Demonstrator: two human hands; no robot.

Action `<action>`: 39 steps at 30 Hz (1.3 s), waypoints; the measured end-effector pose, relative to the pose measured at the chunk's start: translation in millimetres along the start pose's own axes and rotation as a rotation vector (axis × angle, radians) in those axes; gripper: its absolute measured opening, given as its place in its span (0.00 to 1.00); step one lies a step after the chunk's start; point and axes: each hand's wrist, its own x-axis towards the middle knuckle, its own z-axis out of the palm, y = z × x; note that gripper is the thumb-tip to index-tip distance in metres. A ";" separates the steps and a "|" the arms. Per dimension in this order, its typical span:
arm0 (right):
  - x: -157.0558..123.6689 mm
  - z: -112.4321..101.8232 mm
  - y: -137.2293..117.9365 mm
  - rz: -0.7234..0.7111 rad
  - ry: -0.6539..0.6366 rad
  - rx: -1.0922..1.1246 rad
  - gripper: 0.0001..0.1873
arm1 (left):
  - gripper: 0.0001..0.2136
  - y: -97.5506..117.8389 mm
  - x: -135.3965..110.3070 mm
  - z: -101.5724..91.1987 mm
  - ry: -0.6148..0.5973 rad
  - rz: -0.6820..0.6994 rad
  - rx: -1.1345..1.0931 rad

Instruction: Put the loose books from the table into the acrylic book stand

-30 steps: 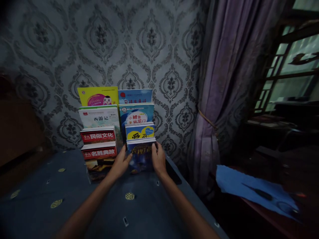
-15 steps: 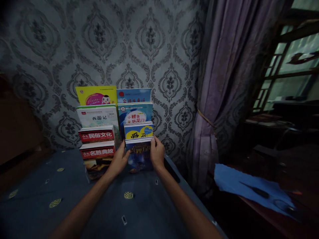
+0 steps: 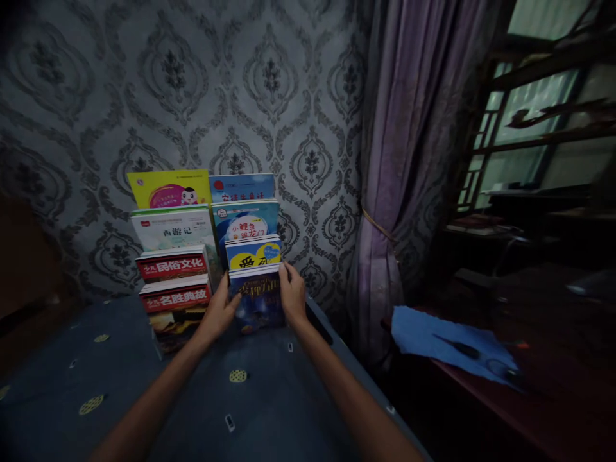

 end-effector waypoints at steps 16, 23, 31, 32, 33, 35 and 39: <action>-24.8 -31.7 -3.9 -0.216 0.065 -0.106 0.20 | 0.22 42.8 -4.4 -128.8 0.183 0.423 0.914; -29.2 -48.4 25.6 -0.304 0.021 -0.270 0.18 | 0.22 31.4 29.2 -148.0 0.168 0.381 1.186; -16.5 -71.1 72.8 -0.170 0.051 -0.505 0.18 | 0.21 34.9 30.3 -142.9 0.200 0.357 1.244; -15.1 -73.7 77.8 -0.160 0.057 -0.528 0.18 | 0.21 36.5 30.9 -143.8 0.196 0.356 1.252; -14.1 -77.0 82.5 -0.149 0.065 -0.551 0.18 | 0.21 38.5 31.8 -145.1 0.192 0.355 1.259; -13.4 -85.4 90.9 -0.118 0.088 -0.598 0.18 | 0.21 43.6 33.9 -148.5 0.181 0.357 1.269; -19.4 -102.1 101.6 -0.029 0.103 -0.660 0.20 | 0.22 55.3 36.9 -152.8 0.201 0.366 1.256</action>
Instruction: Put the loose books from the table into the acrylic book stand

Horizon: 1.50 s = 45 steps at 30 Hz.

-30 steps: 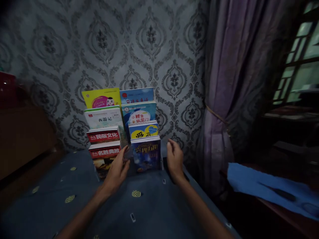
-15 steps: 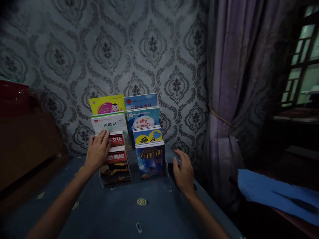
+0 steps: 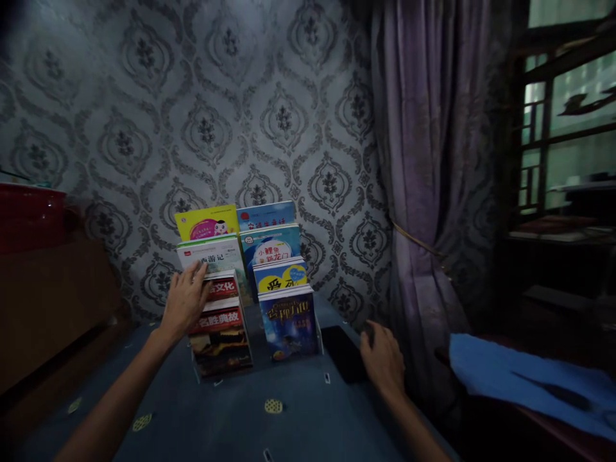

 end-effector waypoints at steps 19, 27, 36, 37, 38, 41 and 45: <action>-16.6 4.4 9.9 0.023 -0.094 -0.061 0.25 | 0.20 6.4 37.4 -2.2 0.000 0.006 0.008; -12.7 6.9 9.2 0.009 -0.061 0.006 0.24 | 0.25 -23.1 53.0 -2.7 0.155 -0.071 -0.109; -0.1 -4.5 -24.3 -0.091 0.028 0.209 0.19 | 0.27 -44.0 61.9 17.2 0.148 -0.229 -0.574; 3.0 -8.5 -39.9 -0.134 0.034 0.259 0.19 | 0.28 -45.0 61.2 18.2 0.156 -0.241 -0.608; 6.0 -12.6 -58.8 -0.181 0.029 0.306 0.19 | 0.29 -46.3 60.5 19.1 0.165 -0.253 -0.644; 12.9 -20.5 -131.1 -0.292 -0.045 0.471 0.19 | 0.33 -52.4 58.3 23.5 0.198 -0.306 -0.759; 18.8 -4.1 -230.6 -0.421 -0.302 0.718 0.19 | 0.33 -64.2 55.9 35.4 0.177 -0.379 -0.935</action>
